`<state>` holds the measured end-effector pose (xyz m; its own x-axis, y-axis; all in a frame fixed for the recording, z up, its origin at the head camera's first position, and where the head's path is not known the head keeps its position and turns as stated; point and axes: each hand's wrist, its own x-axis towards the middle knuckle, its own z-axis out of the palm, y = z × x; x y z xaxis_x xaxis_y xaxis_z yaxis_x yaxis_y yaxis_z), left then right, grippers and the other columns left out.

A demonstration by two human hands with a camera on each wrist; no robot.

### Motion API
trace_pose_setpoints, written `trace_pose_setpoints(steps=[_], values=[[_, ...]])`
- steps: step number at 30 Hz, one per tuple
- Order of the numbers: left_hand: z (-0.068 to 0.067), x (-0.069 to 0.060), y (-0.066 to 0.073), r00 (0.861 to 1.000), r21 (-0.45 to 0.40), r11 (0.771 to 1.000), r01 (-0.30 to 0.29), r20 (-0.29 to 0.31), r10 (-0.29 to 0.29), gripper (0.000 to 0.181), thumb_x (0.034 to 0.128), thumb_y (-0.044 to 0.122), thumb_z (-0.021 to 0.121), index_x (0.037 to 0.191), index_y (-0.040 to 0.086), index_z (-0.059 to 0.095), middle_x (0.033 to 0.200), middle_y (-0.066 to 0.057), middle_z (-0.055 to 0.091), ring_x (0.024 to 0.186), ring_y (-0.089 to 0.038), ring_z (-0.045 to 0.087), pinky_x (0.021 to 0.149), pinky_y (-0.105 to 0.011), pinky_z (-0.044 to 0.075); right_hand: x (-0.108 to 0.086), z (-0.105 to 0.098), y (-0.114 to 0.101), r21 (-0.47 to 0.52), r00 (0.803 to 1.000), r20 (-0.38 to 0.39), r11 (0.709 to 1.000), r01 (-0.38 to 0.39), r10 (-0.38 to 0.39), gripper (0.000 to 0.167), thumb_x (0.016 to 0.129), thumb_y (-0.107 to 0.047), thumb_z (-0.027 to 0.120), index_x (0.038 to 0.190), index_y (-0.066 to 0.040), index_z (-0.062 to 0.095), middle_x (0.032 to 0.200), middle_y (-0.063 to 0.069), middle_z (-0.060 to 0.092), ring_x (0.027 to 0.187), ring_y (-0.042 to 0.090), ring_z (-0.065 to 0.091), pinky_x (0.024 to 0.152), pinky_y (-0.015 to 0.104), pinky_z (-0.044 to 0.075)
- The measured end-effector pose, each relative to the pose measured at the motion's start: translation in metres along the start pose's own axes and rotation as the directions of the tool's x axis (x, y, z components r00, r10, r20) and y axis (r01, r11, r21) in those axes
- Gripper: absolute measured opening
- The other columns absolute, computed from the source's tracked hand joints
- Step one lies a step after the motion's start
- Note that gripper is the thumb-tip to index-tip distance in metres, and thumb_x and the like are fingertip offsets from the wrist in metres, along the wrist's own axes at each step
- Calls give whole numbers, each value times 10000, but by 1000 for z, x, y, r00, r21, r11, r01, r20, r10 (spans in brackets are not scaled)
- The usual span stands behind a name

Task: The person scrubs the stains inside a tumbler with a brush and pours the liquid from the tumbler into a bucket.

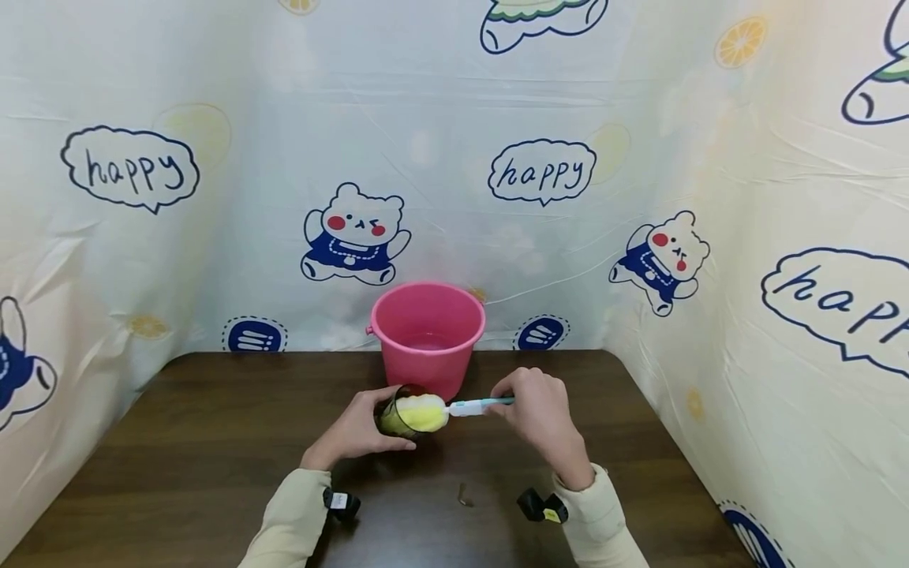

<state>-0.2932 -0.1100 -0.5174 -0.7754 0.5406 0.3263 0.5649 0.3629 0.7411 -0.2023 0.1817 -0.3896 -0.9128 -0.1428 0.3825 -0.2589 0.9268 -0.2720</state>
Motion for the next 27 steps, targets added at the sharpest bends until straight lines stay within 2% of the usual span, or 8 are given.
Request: trace_pose_setpoints(steps=[4,11,17,20,23,27], values=[[1,0,-1,1000,-17,1000,-9,-10,8,817,690,395,950,1407,261,581,1329,145,625,1211,-110,579,1016,-434,529,2,1,3,-8,999,-32,999,-30,30,161,716,-290,937,754,-193,814,659,-78,674,553,94,481,469,264,394],[-1,-1,0,1000,-11,1000,4,-11,-4,857,672,433,952,1419,223,588,1354,129,622,1246,-118,567,1034,-468,511,1,0,4,-12,999,36,1000,-16,17,163,716,-291,938,747,-195,810,688,-70,689,559,102,472,476,268,390],[-4,-1,-1,999,-9,1000,2,-33,-2,866,693,450,937,1441,219,565,1353,127,619,1229,-122,576,1017,-438,527,3,1,4,18,998,-44,999,-32,33,181,720,-296,934,794,-173,824,669,-61,688,534,111,452,457,268,373],[-7,-1,-3,998,-14,1000,2,-55,-3,855,682,412,950,1430,234,576,1338,129,630,1202,-125,590,1005,-432,534,4,3,4,-3,1000,-28,1000,-12,12,174,736,-306,923,804,-182,823,670,-78,685,539,94,454,460,253,372],[-9,-2,-5,999,-16,1000,3,-44,-4,849,676,415,951,1423,245,585,1336,125,634,1190,-127,595,999,-428,535,4,3,3,-6,1000,1,1000,19,-19,166,731,-311,927,791,-198,820,679,-94,689,557,83,459,470,247,376],[-8,-2,-5,1000,-20,1000,8,-24,-9,845,690,468,932,1426,256,574,1335,121,633,1192,-130,594,997,-409,537,4,3,3,27,999,-36,999,21,-20,177,719,-303,935,790,-187,822,671,-80,687,534,92,446,451,258,361]])
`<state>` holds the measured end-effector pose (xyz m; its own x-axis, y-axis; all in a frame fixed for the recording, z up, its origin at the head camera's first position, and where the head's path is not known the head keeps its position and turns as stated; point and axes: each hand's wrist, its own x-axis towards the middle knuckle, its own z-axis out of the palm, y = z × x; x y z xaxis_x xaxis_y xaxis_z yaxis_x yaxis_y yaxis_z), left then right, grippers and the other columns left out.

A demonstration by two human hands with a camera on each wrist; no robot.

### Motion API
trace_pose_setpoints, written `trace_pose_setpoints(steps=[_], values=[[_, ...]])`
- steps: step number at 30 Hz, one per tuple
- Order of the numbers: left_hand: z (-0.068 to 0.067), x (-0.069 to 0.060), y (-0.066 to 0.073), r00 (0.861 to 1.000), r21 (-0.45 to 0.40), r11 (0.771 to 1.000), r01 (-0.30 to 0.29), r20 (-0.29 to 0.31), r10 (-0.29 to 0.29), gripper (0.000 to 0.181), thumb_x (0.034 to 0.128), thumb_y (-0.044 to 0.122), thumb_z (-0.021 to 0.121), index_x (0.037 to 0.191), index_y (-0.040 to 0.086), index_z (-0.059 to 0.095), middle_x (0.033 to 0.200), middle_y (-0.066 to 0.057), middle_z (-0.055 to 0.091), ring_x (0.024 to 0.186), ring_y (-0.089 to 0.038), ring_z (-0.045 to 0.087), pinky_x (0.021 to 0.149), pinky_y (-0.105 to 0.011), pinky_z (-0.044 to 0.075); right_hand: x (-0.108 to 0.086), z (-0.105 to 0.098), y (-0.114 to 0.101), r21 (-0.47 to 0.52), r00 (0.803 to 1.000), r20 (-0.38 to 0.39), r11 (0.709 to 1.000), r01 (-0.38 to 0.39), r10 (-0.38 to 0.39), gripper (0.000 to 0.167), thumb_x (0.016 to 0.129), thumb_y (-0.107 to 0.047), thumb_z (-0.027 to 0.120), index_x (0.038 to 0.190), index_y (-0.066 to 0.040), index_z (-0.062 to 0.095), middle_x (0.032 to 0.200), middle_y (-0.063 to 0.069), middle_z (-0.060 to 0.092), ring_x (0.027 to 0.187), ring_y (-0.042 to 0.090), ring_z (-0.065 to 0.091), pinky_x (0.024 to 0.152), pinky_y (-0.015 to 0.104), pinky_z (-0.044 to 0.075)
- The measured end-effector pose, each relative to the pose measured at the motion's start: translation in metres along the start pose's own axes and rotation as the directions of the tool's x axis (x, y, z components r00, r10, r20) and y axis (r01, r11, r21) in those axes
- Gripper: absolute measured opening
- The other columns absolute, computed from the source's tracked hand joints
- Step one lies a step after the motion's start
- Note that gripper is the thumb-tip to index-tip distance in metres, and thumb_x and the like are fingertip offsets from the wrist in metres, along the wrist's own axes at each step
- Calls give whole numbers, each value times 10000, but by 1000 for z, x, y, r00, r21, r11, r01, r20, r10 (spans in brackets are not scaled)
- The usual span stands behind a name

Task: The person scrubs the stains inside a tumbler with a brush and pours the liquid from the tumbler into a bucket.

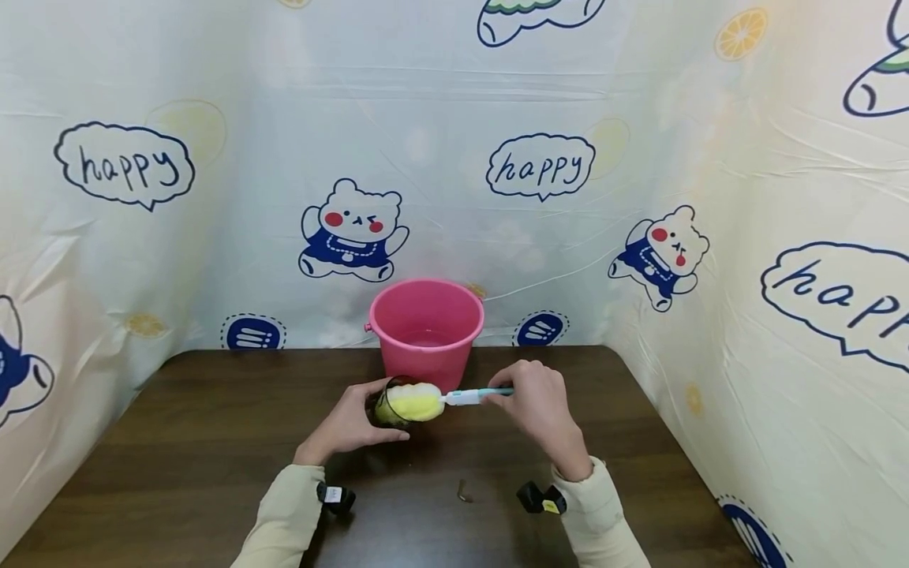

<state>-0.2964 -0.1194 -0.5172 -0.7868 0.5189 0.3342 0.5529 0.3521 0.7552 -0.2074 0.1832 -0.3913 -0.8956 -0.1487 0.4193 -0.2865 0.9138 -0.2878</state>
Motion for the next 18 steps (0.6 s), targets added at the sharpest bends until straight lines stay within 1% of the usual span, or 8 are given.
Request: trace_pose_setpoints(steps=[2,4,8,11,13,16,18], values=[[-1,0,0,1000,3,1000,5,-6,-5,852,694,486,925,1432,258,565,1334,124,630,1193,-126,593,993,-392,540,1,0,1,5,1000,-30,1000,-11,11,187,720,-305,934,798,-177,823,662,-74,681,519,93,439,440,259,353],[-1,0,0,1000,9,1000,9,-19,-9,865,688,476,931,1439,257,562,1335,128,629,1191,-121,596,986,-378,543,2,0,2,3,999,-36,1000,-18,18,194,725,-306,931,808,-168,823,659,-68,676,512,97,433,435,259,349],[-2,1,0,1000,5,1000,7,-24,-7,849,677,387,958,1425,234,586,1324,121,641,1172,-126,608,978,-383,547,3,-1,4,4,1000,23,1000,-20,20,170,734,-292,926,798,-175,821,670,-75,682,536,98,453,462,261,374],[-1,1,0,1000,2,1000,5,-6,-5,837,677,384,958,1415,232,594,1320,116,645,1165,-132,613,976,-387,547,2,-4,5,22,998,55,1000,-17,16,154,726,-278,932,774,-187,817,677,-76,691,554,101,472,481,271,393],[0,1,1,1000,2,1000,12,2,-12,841,681,421,948,1418,244,585,1324,118,639,1169,-129,609,976,-377,546,2,-5,6,24,999,43,1000,-19,18,154,724,-279,933,772,-190,817,681,-75,695,551,101,473,478,275,393],[0,0,2,1000,3,1000,22,-3,-22,853,677,471,939,1418,248,580,1320,121,638,1156,-127,612,958,-353,555,1,-5,6,6,1000,4,1000,-28,27,160,729,-286,928,792,-183,823,691,-68,704,538,98,464,467,271,387],[0,0,2,1000,3,1000,17,-4,-17,840,680,436,945,1414,244,584,1319,123,638,1158,-126,612,953,-343,556,1,-5,7,-19,1000,-4,999,-29,29,159,736,-291,924,798,-183,824,694,-68,706,532,91,461,465,266,383]])
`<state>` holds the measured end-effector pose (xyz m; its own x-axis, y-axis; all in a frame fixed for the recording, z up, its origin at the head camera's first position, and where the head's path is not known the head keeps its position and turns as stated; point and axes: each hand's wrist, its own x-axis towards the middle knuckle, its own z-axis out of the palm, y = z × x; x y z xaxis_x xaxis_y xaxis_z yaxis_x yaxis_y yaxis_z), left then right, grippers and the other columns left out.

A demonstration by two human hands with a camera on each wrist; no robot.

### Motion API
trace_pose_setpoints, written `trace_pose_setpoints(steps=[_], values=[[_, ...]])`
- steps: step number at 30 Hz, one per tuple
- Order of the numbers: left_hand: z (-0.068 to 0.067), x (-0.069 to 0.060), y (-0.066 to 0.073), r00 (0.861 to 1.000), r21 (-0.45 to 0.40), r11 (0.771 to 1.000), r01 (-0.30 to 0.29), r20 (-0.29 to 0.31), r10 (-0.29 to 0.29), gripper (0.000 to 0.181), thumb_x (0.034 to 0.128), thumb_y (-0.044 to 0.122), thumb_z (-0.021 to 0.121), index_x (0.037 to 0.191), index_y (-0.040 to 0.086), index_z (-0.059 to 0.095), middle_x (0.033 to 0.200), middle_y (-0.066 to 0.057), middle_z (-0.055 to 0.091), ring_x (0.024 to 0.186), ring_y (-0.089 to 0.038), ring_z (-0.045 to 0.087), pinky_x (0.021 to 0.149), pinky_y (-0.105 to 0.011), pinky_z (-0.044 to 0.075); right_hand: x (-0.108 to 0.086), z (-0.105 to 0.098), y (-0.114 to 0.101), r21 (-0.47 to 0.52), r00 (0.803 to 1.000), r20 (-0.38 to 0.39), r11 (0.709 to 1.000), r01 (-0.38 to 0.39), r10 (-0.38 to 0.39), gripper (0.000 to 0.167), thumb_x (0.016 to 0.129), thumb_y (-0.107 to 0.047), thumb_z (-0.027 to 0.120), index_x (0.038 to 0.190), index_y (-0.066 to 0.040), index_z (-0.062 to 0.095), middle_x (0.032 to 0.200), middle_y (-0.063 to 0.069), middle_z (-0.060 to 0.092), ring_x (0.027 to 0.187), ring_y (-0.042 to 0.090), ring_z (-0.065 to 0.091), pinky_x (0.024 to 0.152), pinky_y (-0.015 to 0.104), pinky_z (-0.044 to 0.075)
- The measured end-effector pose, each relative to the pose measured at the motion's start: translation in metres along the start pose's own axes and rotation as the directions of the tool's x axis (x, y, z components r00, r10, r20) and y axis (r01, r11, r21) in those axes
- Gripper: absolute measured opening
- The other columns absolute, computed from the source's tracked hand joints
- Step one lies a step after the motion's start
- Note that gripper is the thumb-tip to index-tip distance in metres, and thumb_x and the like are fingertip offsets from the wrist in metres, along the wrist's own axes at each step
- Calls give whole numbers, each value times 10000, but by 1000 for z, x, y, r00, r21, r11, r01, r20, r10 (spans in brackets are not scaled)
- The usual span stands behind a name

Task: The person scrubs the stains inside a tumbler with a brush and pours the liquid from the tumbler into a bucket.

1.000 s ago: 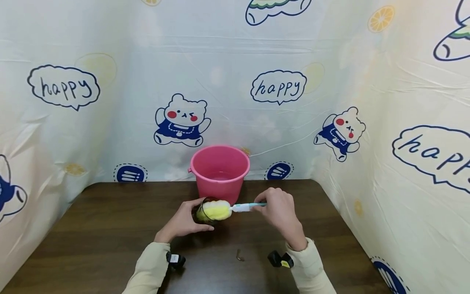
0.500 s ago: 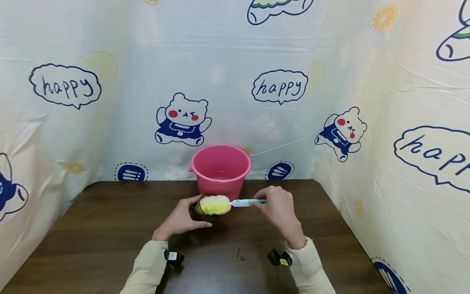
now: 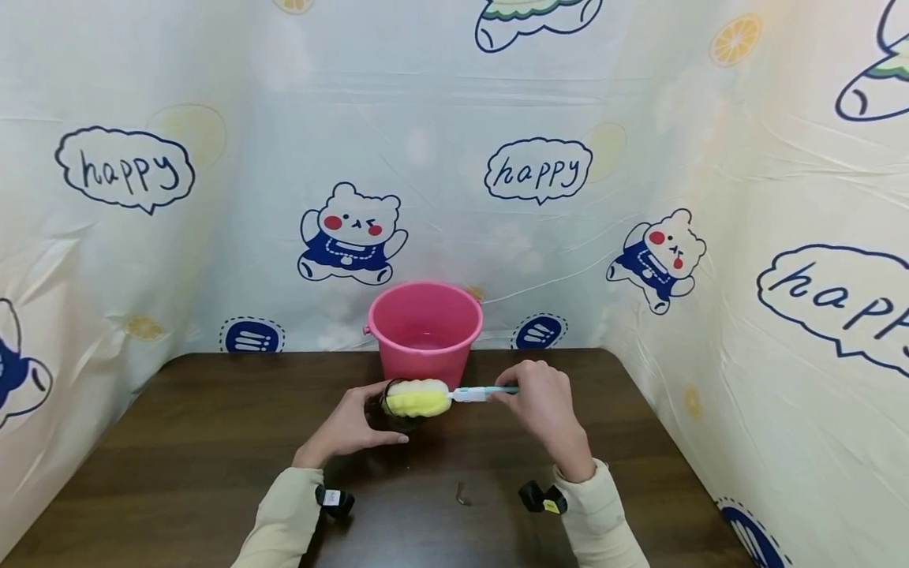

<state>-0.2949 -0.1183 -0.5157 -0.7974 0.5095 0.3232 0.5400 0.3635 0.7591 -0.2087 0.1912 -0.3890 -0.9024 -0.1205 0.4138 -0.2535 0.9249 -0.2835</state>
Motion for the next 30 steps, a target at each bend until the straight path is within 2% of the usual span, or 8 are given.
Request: trace_pose_setpoints(steps=[6,10,14,20,22,27,30], values=[[1,0,-2,1000,7,1000,-13,13,13,824,675,414,954,1401,265,594,1319,129,638,1167,-121,611,968,-373,552,0,-1,-1,9,998,68,1000,14,-15,153,724,-290,932,760,-198,814,684,-85,693,556,92,471,487,270,386],[2,0,-3,1000,8,1000,-7,16,7,837,675,487,936,1405,274,586,1313,139,636,1171,-118,597,972,-382,549,3,4,0,44,999,49,999,18,-20,157,720,-289,935,761,-195,816,672,-82,689,550,101,469,482,277,393],[3,0,-4,1000,14,1000,-10,16,10,835,681,431,949,1411,261,580,1318,142,632,1192,-118,588,994,-404,539,6,12,2,27,1000,28,1000,3,-4,149,742,-294,920,775,-189,819,667,-79,688,542,92,466,475,268,391],[2,0,-2,1000,48,999,-12,20,11,828,671,321,968,1406,226,597,1336,128,629,1215,-124,577,1015,-469,522,7,14,2,25,993,105,999,42,-44,159,731,-296,927,752,-191,809,679,-96,691,552,85,477,492,271,397],[2,0,-2,1000,54,998,-15,21,14,831,672,339,965,1407,212,597,1337,125,629,1212,-122,579,1010,-466,527,8,15,4,49,994,103,998,42,-47,152,729,-290,929,744,-201,806,683,-101,694,556,87,477,499,277,398],[2,0,-2,1000,16,1000,-7,10,7,850,692,343,956,1435,193,572,1340,124,625,1213,-122,581,1012,-445,526,10,19,6,71,999,50,997,-10,6,130,743,-292,919,759,-214,817,679,-101,699,562,83,487,507,279,409],[1,-1,-3,1000,13,1000,-10,7,10,853,687,342,959,1434,198,573,1339,125,626,1210,-122,580,1015,-446,522,8,19,3,61,998,63,998,-17,13,138,748,-296,916,766,-199,819,680,-88,700,564,87,489,501,276,409]])
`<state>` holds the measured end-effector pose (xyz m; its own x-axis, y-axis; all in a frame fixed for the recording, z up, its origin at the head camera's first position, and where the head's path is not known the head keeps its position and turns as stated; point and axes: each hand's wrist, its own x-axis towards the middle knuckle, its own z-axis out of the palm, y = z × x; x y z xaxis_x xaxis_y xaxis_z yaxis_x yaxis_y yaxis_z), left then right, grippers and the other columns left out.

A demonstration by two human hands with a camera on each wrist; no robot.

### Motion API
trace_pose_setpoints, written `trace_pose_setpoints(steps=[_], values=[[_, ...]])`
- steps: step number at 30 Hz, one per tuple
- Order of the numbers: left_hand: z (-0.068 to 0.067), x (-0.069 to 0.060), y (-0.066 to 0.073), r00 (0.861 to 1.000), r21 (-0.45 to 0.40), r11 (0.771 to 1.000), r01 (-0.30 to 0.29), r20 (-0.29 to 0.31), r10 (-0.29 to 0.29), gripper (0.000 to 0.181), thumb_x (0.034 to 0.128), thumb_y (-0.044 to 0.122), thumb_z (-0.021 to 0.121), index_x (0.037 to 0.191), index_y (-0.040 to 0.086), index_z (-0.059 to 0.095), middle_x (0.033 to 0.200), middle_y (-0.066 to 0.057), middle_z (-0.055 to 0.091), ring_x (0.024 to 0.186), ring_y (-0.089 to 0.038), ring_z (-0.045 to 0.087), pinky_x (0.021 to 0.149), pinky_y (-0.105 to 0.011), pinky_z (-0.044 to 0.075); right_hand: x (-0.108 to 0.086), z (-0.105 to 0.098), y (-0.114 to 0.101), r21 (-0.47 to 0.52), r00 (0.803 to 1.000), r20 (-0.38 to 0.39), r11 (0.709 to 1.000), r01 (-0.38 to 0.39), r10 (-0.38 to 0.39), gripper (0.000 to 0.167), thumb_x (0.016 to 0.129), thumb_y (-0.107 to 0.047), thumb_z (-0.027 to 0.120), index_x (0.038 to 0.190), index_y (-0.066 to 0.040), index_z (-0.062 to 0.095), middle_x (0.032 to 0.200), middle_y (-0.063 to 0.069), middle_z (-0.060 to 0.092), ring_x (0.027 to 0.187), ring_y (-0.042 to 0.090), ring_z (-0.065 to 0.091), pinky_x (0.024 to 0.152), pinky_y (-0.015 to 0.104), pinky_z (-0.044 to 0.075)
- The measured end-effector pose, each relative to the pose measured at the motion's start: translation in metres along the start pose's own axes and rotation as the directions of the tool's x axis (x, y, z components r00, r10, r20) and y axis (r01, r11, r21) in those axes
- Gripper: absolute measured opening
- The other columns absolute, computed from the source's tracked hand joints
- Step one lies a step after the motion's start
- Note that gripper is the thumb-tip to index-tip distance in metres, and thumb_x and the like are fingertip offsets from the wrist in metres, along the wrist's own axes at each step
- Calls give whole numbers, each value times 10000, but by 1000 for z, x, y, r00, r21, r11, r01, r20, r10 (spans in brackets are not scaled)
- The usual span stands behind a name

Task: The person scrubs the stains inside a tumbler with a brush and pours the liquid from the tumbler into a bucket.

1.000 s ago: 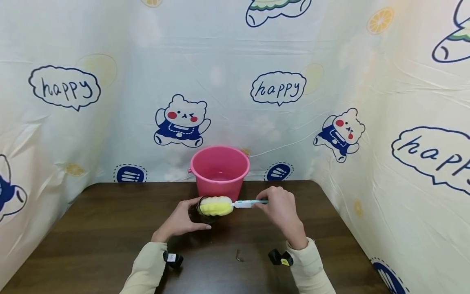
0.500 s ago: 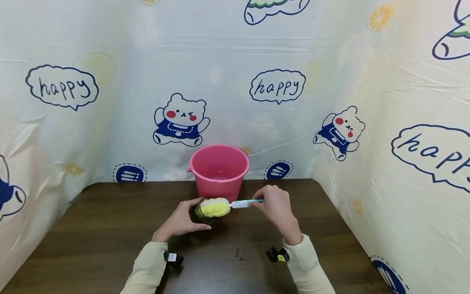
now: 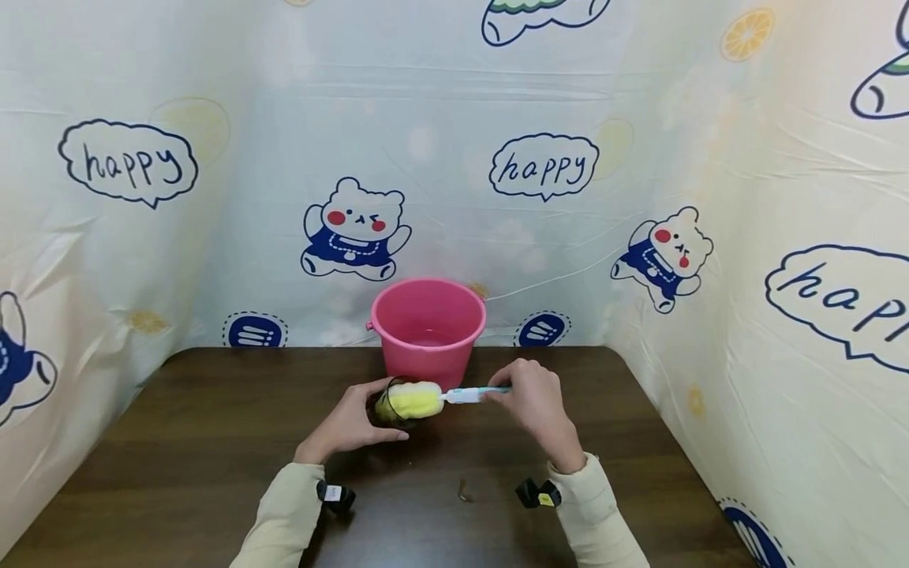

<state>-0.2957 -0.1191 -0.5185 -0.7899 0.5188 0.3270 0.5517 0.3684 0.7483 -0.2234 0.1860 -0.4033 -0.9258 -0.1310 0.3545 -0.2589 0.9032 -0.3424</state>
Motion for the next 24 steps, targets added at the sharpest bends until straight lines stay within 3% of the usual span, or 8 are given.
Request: trace_pose_setpoints(steps=[4,7,11,16,24], values=[[-1,1,0,1000,13,1000,-21,5,21,835,679,335,964,1417,220,589,1331,112,638,1196,-127,588,1006,-461,529,-5,-5,-4,2,999,43,1000,21,-21,153,742,-296,920,761,-186,815,687,-77,699,565,110,477,493,284,401],[-1,2,1,999,12,999,-43,8,43,832,692,364,952,1424,230,579,1339,101,636,1196,-136,590,997,-451,537,-6,-8,-4,10,1000,23,1000,4,-4,150,735,-296,925,756,-197,814,688,-78,702,559,117,478,494,293,394],[-1,2,3,1000,-11,1000,-30,5,30,854,690,391,950,1437,236,566,1340,125,628,1208,-126,586,1001,-434,536,-6,-7,-4,-11,999,-16,1000,-28,28,150,743,-310,917,779,-198,824,703,-74,717,558,98,495,488,285,392],[0,0,3,1000,-8,1000,-17,6,17,834,686,304,963,1423,211,584,1337,121,632,1215,-131,585,1013,-463,524,-7,-6,-7,-43,1000,19,999,0,0,171,741,-319,919,789,-183,826,701,-64,710,553,105,481,474,273,394],[3,0,2,1000,-8,1000,-10,12,10,851,688,414,946,1424,200,576,1342,120,625,1225,-127,576,1022,-461,519,-5,-5,-7,-41,1000,-18,999,-17,16,163,736,-306,923,794,-185,830,718,-55,725,569,101,496,478,268,396]])
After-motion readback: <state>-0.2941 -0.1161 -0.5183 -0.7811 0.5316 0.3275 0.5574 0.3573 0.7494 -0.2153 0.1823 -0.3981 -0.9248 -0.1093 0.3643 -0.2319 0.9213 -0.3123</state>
